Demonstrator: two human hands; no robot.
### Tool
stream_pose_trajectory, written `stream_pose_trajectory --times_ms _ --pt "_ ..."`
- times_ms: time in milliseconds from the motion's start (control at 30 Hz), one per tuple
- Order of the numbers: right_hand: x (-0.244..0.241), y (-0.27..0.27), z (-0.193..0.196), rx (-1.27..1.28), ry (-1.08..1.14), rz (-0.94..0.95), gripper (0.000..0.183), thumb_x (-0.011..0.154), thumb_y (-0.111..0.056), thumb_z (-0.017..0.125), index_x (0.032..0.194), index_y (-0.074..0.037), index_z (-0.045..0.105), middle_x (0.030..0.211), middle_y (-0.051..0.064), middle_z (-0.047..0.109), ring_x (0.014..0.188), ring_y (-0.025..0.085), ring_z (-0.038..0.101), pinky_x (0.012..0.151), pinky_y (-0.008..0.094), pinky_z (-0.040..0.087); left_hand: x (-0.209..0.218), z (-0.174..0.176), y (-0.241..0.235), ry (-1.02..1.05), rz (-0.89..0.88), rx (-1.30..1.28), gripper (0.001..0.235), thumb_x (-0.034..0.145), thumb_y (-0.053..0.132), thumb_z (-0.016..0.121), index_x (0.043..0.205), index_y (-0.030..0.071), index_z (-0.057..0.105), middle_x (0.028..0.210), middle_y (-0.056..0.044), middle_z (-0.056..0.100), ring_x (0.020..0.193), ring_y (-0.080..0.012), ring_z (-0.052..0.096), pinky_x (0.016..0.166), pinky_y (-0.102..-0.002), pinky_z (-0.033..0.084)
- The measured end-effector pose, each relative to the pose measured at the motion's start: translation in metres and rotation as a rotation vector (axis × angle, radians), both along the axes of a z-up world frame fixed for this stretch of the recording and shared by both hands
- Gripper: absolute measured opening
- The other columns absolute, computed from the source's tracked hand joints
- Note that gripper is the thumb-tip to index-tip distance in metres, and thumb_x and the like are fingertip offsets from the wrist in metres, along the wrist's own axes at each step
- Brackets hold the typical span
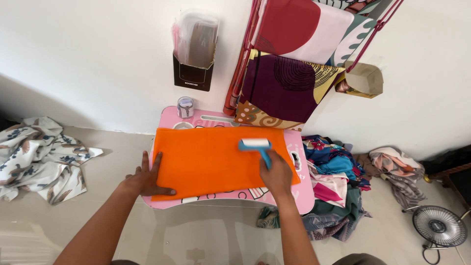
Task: The person picks up an orange cloth from a pile of clothes, unfolds it, and lays it flat on a pink Hello Kitty table. They smooth the fabric with their hands, then use a lint roller to clean the surface of the cloth. Finally, they fold the cloth in half and smooth it again.
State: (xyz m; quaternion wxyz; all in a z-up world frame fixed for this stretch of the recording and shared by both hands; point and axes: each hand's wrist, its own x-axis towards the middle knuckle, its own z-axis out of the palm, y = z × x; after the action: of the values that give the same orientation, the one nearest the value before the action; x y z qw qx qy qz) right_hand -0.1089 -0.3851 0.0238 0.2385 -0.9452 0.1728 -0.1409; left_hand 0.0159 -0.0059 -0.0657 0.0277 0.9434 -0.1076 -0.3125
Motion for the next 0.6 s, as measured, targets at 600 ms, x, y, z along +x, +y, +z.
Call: stream_pose_trajectory --times_ms 600 --pt "0.063 -0.023 -0.043 -0.128 0.091 0.066 0.041 0.094 -0.02 0.064 0.13 -0.01 0.048 0.091 0.017 0.07 0.077 0.038 0.069 0.066 0.052 0.054 0.006 -0.013 0.006 0.055 0.067 0.007 0.151 0.06 0.088 0.078 0.16 0.042 -0.025 0.17 -0.024 -0.003 0.128 -0.0378 0.066 0.1 -0.046 0.059"
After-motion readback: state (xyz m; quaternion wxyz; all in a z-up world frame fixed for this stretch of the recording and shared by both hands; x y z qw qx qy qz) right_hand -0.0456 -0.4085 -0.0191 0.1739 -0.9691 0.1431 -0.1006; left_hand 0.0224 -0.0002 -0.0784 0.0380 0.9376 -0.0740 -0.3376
